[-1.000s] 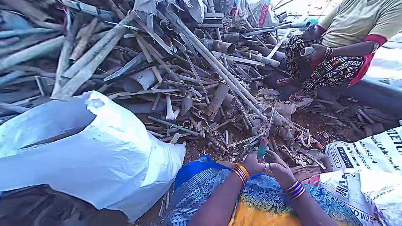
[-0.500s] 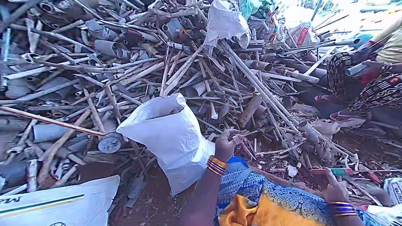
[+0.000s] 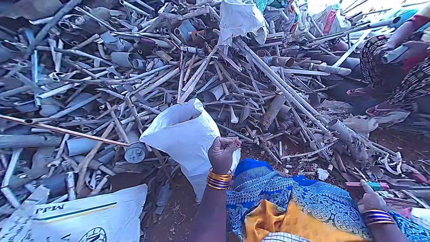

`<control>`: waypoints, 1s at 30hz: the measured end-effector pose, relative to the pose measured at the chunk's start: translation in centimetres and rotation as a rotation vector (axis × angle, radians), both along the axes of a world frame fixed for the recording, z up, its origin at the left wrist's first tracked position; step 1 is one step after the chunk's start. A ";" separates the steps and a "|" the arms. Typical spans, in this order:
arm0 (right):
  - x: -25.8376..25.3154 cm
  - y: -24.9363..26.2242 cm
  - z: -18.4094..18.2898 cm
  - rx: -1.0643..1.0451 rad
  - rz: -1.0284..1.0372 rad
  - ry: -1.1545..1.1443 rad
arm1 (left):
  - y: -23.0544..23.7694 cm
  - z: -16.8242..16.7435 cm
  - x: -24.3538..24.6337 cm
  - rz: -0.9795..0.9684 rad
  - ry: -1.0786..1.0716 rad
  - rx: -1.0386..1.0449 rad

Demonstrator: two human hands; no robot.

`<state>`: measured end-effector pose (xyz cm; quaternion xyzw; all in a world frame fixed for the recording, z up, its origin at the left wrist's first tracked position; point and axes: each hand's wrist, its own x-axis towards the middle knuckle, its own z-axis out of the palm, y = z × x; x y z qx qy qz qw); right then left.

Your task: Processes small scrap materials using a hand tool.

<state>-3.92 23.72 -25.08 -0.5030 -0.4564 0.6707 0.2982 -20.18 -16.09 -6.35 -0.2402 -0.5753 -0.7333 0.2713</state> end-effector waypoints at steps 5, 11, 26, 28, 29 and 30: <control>0.3 -0.1 -0.1 0.007 0.026 -0.040 | -0.3 -0.2 0.0 0.109 0.028 -0.033; 0.2 -0.3 0.2 -0.002 0.035 -0.050 | -5.5 4.6 -3.7 0.991 0.394 -0.255; -0.1 0.4 0.3 0.039 0.201 -0.267 | 1.5 4.2 -8.8 0.632 -0.139 -0.814; -0.4 0.4 0.1 0.025 0.225 -0.315 | 7.2 1.3 -7.4 0.480 -0.166 -0.839; -0.6 0.2 0.3 0.001 0.232 -0.330 | 9.9 -0.2 -6.8 0.407 -0.195 -0.901; -0.8 0.0 0.5 -0.028 0.234 -0.336 | 12.4 -1.6 -6.1 0.304 -0.269 -0.985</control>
